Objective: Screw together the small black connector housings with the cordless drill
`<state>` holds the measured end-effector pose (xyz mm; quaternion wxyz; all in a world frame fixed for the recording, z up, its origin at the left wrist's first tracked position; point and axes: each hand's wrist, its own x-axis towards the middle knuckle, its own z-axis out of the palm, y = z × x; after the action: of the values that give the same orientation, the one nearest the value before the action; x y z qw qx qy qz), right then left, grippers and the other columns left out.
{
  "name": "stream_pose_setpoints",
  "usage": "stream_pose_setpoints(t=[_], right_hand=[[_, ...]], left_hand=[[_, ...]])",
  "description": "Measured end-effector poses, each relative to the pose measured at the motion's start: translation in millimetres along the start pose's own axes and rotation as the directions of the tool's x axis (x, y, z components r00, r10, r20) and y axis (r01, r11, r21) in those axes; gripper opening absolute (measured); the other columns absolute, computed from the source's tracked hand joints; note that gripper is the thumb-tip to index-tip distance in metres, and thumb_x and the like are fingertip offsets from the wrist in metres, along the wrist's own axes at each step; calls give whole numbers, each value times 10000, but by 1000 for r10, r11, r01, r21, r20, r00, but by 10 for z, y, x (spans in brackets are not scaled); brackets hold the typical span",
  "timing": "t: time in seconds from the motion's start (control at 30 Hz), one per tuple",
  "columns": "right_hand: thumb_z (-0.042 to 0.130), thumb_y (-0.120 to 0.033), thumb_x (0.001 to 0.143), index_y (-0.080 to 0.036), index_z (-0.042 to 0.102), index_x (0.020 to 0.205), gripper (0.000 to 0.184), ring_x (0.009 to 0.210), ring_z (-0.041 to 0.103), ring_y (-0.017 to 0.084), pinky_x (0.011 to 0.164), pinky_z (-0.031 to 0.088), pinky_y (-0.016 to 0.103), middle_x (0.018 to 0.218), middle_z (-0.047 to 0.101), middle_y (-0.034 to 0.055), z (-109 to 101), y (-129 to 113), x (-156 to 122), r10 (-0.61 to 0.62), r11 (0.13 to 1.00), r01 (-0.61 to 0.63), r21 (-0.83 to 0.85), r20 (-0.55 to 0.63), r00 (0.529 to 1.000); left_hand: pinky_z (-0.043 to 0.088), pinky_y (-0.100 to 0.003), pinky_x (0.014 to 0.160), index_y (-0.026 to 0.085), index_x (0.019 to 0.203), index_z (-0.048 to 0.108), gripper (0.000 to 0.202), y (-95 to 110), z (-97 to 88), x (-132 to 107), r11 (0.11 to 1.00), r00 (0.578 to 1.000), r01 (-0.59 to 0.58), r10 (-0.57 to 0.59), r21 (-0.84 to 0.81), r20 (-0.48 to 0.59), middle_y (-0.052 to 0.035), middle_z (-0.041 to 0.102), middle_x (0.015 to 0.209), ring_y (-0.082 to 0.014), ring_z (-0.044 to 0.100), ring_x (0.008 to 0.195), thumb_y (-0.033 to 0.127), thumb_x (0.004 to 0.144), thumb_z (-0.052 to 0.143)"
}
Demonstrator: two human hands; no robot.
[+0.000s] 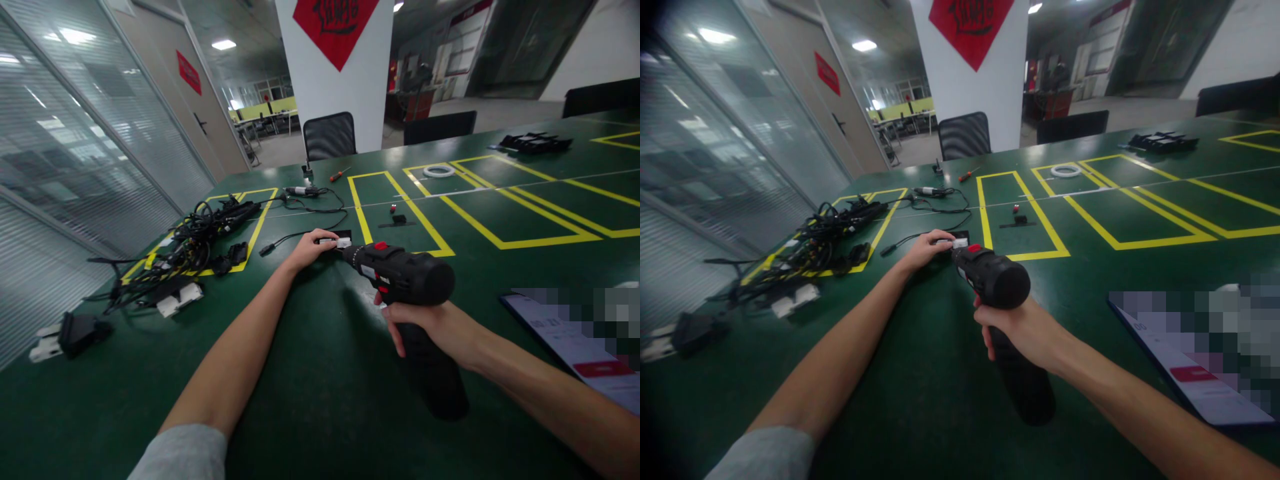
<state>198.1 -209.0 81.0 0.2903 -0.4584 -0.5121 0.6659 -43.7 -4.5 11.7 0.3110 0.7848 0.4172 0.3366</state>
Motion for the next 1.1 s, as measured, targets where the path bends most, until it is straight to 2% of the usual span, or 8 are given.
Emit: stream_pose_setpoints(t=[0.6, 0.7, 0.8, 1.1], right_hand=[[588, -291, 780, -203, 534, 939, 190, 503, 575, 156, 585, 448, 317, 563, 607, -31, -2, 48, 23, -7, 1000, 7, -10, -2, 1000], [565, -289, 799, -195, 549, 853, 110, 522, 582, 157, 624, 454, 331, 572, 607, -17, 2, 49, 33, -16, 998, 16, -60, 12, 1000], [559, -298, 813, -190, 549, 780, 113, 542, 595, 166, 637, 460, 340, 597, 615, -3, 6, 70, 41, -7, 997, 8, -76, 6, 1000], [586, -331, 832, -183, 574, 942, 185, 520, 595, 170, 639, 441, 338, 567, 622, -23, 9, 64, 39, -29, 996, 29, -88, 6, 1000]], left_hand=[[429, -364, 1009, 180, 1004, 747, 313, -11, 3, 7, 1000, 1000, 17, -17, -5, 6, -78, 694, 1092, -225, 605, 1056, 379, 774, 674], [427, -371, 1010, 179, 1010, 751, 322, -8, -2, 14, 999, 999, 39, -38, -11, 5, -81, 688, 1086, -230, 605, 1055, 377, 765, 684], [423, -373, 1019, 184, 1017, 752, 327, -5, -7, 20, 999, 999, 52, -52, -12, 15, -79, 680, 1100, -231, 600, 1064, 377, 762, 685], [426, -369, 1016, 188, 1020, 750, 331, 19, -18, 20, 998, 998, 55, -56, 9, 25, -79, 679, 1115, -238, 598, 1073, 384, 764, 676]])
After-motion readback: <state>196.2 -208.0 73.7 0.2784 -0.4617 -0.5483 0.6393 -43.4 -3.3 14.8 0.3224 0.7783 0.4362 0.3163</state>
